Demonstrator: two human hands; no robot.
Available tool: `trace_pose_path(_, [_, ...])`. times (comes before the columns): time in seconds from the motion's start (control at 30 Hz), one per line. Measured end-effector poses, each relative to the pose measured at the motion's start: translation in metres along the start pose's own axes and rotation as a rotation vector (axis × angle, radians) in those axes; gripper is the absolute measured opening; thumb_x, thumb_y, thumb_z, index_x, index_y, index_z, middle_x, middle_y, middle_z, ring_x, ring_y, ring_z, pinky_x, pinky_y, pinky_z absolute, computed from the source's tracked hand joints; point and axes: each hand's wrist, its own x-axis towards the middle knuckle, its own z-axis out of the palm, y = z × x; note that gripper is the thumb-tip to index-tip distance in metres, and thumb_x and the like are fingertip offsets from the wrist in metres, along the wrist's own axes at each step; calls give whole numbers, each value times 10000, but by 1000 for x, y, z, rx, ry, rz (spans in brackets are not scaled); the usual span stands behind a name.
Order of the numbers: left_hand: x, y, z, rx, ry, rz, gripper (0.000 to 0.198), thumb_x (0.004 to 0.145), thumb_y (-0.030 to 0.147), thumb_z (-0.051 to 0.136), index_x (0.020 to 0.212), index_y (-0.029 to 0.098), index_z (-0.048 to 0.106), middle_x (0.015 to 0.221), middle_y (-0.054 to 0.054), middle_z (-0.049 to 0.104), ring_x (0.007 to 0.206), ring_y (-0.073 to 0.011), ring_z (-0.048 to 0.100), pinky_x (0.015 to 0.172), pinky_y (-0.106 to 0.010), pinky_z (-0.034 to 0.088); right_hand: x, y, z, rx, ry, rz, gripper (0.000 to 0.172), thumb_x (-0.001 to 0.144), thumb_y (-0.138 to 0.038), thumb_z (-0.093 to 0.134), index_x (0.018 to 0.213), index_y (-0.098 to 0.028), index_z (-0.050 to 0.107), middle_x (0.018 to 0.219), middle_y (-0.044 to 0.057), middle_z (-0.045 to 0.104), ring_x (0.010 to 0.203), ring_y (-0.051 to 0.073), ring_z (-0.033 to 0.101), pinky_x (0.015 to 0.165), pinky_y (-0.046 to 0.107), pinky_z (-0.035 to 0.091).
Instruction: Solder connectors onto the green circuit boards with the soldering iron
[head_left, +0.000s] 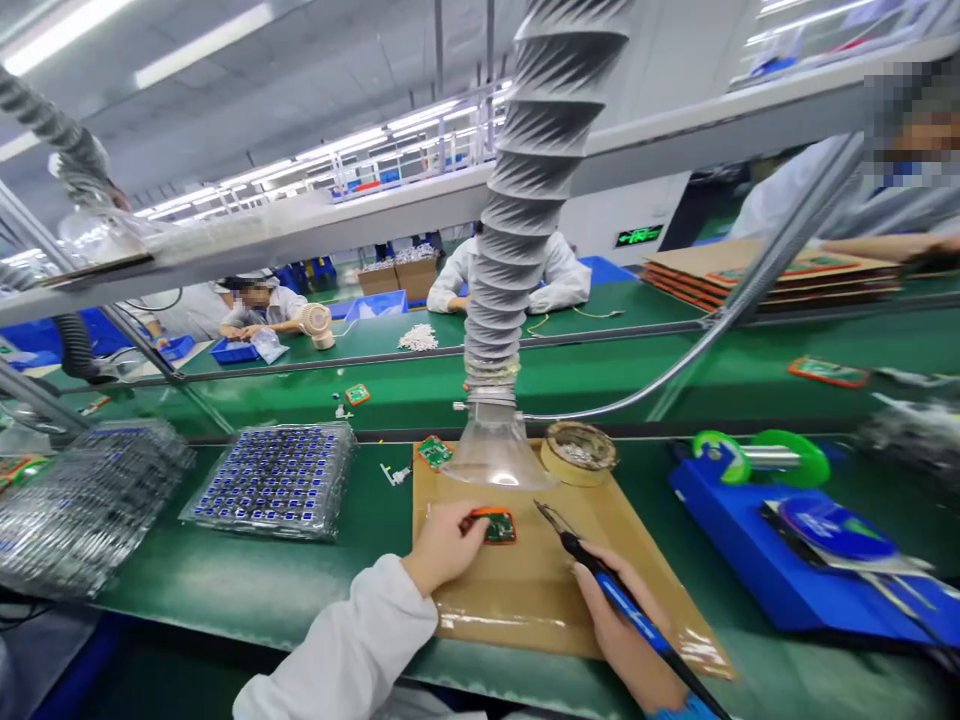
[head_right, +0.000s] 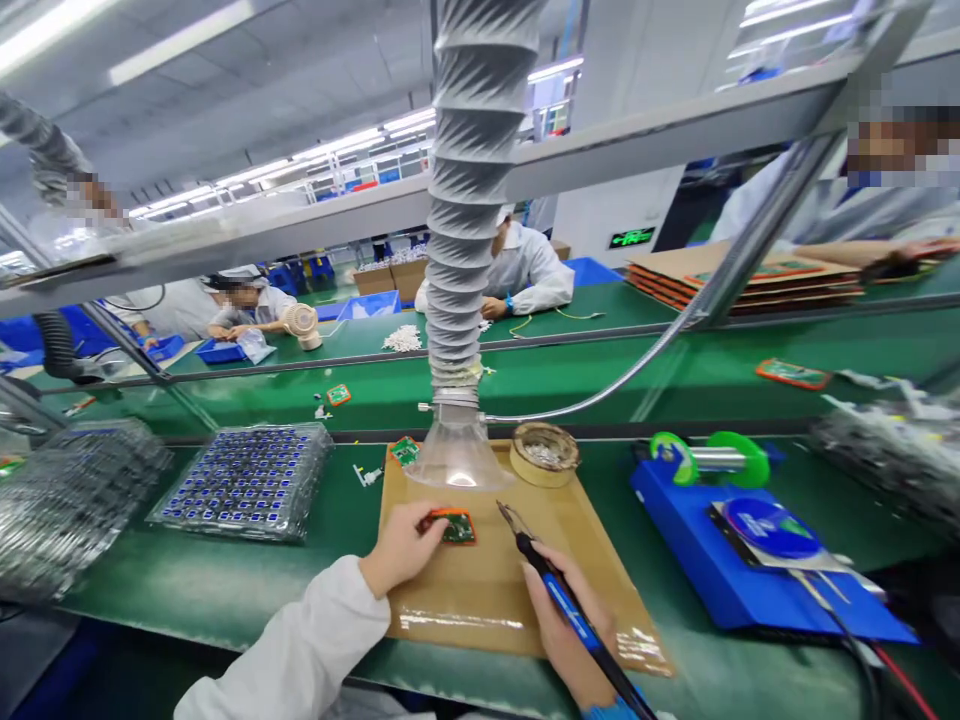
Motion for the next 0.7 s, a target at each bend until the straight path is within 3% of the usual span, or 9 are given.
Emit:
trace_pose_path(0.07, [8,-1,-2,-66,-24,-151,318,941,228,551,1202,155,718,892,-66,772,734,-182,697,738,-311,579,1,-1,1,27,-47,-10,457,871,-619,633,1113,-239,708,1091,74,768,1019,279,733,934,376,577])
trace_pose_path(0.1, [13,-1,-4,-53,-35,-162,329,927,215,566,1216,157,712,926,-71,774,761,-189,701,759,-322,580,3,-1,3,36,-77,0,452,880,-612,629,1129,-242,702,1094,72,768,1027,279,732,960,395,570])
trace_pose_path(0.2, [25,-3,-6,150,11,-24,374,874,216,648,1245,184,688,1181,-106,730,1053,-246,675,943,-390,535,8,0,11,48,-161,44,455,891,-610,622,1159,-249,688,1123,69,763,1070,286,722,1000,428,555])
trace_pose_path(0.27, [22,-3,-4,315,28,87,335,871,252,668,1200,193,695,1215,-109,708,1142,-272,627,987,-421,490,12,-1,20,31,-197,24,466,891,-606,622,1184,-248,678,1144,70,759,1103,288,712,995,416,559])
trace_pose_path(0.37, [2,-4,-3,441,43,199,248,921,272,600,1134,191,700,1132,-96,722,1066,-253,625,935,-411,456,14,-6,34,28,-303,-36,495,910,-595,588,1265,-253,628,1157,65,758,1136,285,700,1010,407,552])
trace_pose_path(0.43, [-16,-5,-12,469,87,240,227,941,250,555,1106,195,700,1062,-81,732,994,-224,627,895,-393,431,12,-11,40,-2,-402,-31,500,923,-600,549,1303,-278,603,1196,50,747,1174,297,682,1038,433,535])
trace_pose_path(0.53, [-38,-12,-57,522,180,154,185,942,213,535,996,195,711,901,-59,729,880,-195,629,833,-374,412,7,-17,40,-83,-475,0,492,947,-597,493,1346,-320,570,1269,25,718,1223,317,650,1073,474,507])
trace_pose_path(0.63, [-38,-31,-130,684,281,-64,216,961,196,507,999,202,719,922,-65,719,911,-207,626,835,-373,419,4,-15,38,-64,-485,-22,485,958,-590,480,1353,-318,550,1273,27,715,1233,307,647,1104,459,484])
trace_pose_path(0.7, [-25,-48,-178,842,275,-225,259,974,193,478,1062,204,721,1027,-89,702,994,-229,611,868,-377,430,5,-7,39,-48,-504,-58,485,959,-581,483,1357,-312,551,1288,30,708,1241,296,645,1117,438,476])
